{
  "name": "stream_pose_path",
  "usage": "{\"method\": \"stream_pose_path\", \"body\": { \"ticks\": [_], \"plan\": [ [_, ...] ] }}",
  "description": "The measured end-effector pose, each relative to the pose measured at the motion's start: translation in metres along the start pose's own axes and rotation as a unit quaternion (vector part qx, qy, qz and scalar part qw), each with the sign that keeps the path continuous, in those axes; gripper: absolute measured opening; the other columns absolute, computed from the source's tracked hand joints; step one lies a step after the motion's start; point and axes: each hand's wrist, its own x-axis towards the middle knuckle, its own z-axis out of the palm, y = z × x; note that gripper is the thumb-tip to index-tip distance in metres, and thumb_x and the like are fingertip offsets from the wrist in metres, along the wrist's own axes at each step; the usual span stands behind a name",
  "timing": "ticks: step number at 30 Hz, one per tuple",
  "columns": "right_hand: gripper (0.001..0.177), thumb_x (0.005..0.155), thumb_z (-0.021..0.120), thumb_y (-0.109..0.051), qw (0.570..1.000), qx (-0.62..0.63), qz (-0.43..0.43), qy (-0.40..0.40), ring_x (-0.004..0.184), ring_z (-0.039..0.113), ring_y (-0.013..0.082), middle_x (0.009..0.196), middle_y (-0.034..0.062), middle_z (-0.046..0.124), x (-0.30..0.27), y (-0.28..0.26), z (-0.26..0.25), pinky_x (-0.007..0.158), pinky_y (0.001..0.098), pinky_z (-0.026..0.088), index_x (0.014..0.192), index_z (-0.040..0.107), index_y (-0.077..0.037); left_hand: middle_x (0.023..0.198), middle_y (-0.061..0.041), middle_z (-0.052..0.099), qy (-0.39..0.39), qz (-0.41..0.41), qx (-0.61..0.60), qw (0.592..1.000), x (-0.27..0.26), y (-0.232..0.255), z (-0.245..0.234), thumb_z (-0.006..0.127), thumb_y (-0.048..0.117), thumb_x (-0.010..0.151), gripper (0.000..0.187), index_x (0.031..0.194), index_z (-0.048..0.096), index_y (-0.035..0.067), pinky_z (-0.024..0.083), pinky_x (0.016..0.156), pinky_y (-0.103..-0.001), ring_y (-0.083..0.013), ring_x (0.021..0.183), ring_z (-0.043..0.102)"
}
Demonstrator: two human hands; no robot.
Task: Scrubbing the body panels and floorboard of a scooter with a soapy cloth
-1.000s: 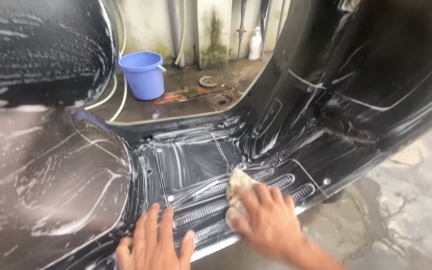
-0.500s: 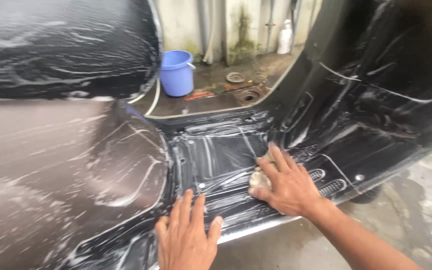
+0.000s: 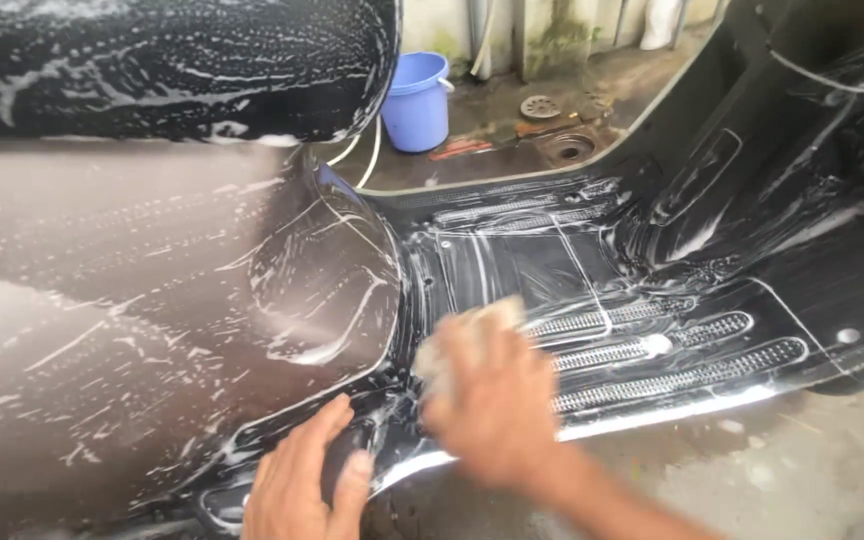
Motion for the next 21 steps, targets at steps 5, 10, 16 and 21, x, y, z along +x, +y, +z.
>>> {"method": "stream_pose_path", "body": {
  "ticks": [5,10,16,21],
  "plan": [
    [0.064,0.059,0.051,-0.044,0.977,-0.016,-0.141,0.159,0.082,0.048,0.0362,0.108,0.0205,0.045,-0.035,-0.035,0.025,0.057,0.0504,0.038,0.116,0.046,-0.015,0.091,0.011,0.069,0.114,-0.013,-0.043,0.992,0.001,0.006,0.001,0.042,0.031,0.081,0.035,0.111,0.059,0.024,0.044,0.076,-0.027,-0.0135,0.082,0.063],
    [0.071,0.062,0.054,-0.041,0.978,0.000,-0.208,0.008,0.110,0.033,0.0490,0.123,0.0370,0.033,-0.039,-0.038,0.039,0.068,0.0619,0.036,0.125,0.042,-0.012,0.091,-0.002,0.068,0.160,-0.053,-0.209,0.963,0.002,0.024,-0.004,0.040,0.022,0.081,0.034,0.103,0.064,0.011,0.045,0.079,-0.024,-0.0121,0.085,0.063],
    [0.064,0.075,0.063,-0.053,0.928,0.014,-0.366,-0.073,0.116,0.026,0.0530,0.124,0.0360,0.030,-0.036,-0.014,0.034,0.073,0.0683,0.033,0.124,0.045,-0.016,0.098,-0.009,0.065,0.235,-0.004,-0.247,0.940,0.000,0.016,-0.007,0.040,0.030,0.082,0.039,0.098,0.062,0.003,0.044,0.086,-0.027,-0.0181,0.094,0.060],
    [0.042,0.067,0.057,-0.035,0.891,0.265,-0.365,0.046,0.078,0.051,0.0329,0.094,0.0121,0.054,-0.029,-0.058,0.002,0.065,0.0464,0.041,0.104,0.055,-0.016,0.101,-0.015,0.062,0.318,-0.013,-0.296,0.901,-0.014,0.000,-0.023,0.040,0.028,0.084,0.040,0.099,0.060,-0.003,0.048,0.084,-0.029,-0.0214,0.096,0.059]
  ]
}}
